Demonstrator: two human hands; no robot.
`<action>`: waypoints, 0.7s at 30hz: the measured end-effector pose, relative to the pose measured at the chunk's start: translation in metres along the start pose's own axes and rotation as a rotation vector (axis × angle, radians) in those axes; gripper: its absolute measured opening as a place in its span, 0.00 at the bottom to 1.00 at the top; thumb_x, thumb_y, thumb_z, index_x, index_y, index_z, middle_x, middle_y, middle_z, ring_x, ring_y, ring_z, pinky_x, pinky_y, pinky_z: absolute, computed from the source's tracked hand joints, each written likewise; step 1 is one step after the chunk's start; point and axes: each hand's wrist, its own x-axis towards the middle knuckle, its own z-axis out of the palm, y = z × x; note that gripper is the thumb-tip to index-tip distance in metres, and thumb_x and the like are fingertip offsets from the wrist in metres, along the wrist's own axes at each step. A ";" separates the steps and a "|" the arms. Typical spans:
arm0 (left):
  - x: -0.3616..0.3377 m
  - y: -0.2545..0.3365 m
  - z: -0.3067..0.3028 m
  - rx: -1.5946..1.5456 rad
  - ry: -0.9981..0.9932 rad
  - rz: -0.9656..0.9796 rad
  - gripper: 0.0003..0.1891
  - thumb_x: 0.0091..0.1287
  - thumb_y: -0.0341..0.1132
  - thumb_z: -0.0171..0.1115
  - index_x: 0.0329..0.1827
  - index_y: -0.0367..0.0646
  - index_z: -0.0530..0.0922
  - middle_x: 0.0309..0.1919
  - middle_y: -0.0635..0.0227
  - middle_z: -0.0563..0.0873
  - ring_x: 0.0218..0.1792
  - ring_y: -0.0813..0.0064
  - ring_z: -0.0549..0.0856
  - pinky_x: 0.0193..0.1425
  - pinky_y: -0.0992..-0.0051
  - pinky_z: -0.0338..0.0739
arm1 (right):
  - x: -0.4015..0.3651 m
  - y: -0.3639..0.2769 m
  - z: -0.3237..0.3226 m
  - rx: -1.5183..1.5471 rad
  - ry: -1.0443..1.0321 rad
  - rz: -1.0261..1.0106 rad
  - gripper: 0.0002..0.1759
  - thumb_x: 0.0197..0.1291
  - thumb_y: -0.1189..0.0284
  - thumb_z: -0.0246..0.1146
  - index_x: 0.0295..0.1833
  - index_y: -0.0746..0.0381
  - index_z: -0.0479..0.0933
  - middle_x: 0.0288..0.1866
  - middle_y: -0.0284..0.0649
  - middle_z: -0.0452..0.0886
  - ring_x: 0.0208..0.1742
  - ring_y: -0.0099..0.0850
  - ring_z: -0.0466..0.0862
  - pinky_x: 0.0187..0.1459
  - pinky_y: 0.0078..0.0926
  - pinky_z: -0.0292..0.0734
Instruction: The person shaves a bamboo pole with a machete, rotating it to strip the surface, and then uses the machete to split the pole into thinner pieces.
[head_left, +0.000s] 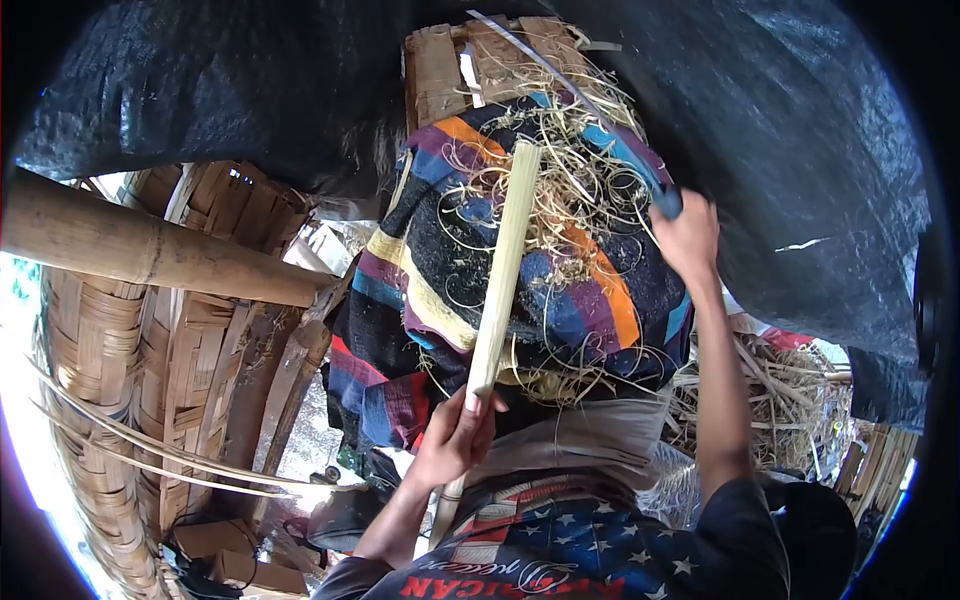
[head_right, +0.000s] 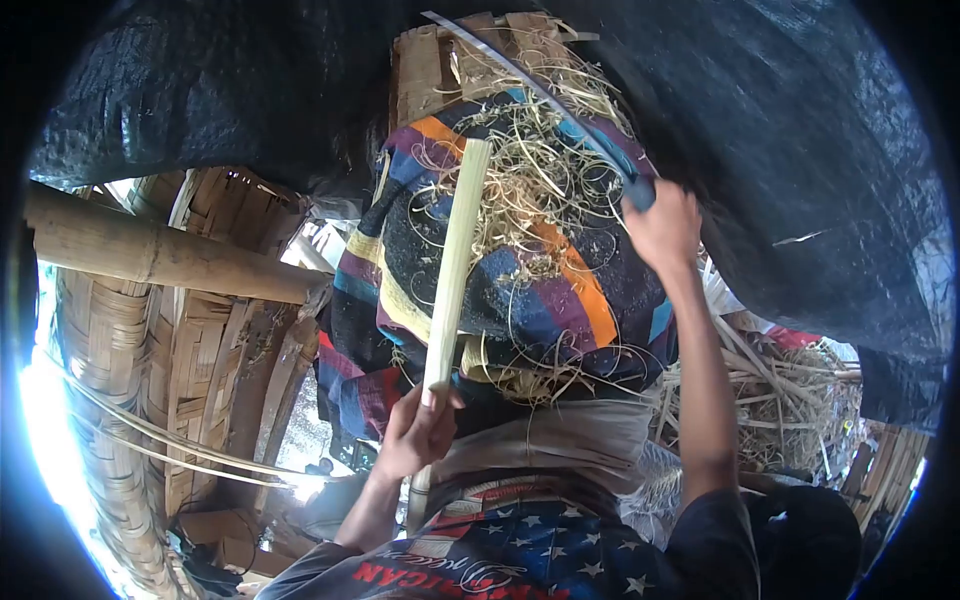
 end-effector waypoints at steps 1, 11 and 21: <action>0.003 0.000 -0.004 -0.081 -0.036 -0.027 0.23 0.82 0.51 0.40 0.52 0.36 0.73 0.18 0.79 0.64 0.15 0.89 0.64 0.18 0.83 0.60 | -0.011 -0.007 -0.008 0.059 -0.055 -0.022 0.14 0.52 0.64 0.70 0.42 0.60 0.83 0.37 0.52 0.86 0.40 0.53 0.85 0.47 0.50 0.79; 0.010 -0.012 -0.007 -0.255 -0.126 -0.010 0.24 0.81 0.52 0.44 0.51 0.36 0.72 0.18 0.77 0.61 0.11 0.87 0.60 0.12 0.82 0.57 | -0.082 -0.025 -0.019 0.200 -0.125 -0.606 0.21 0.32 0.69 0.75 0.38 0.59 0.80 0.32 0.41 0.85 0.31 0.41 0.85 0.38 0.38 0.79; 0.005 -0.010 -0.002 -0.165 -0.046 -0.033 0.24 0.80 0.55 0.42 0.54 0.40 0.71 0.22 0.79 0.61 0.14 0.88 0.57 0.16 0.83 0.55 | -0.008 0.001 0.001 0.093 -0.089 -0.490 0.22 0.37 0.70 0.71 0.45 0.57 0.82 0.30 0.47 0.85 0.33 0.49 0.85 0.36 0.46 0.79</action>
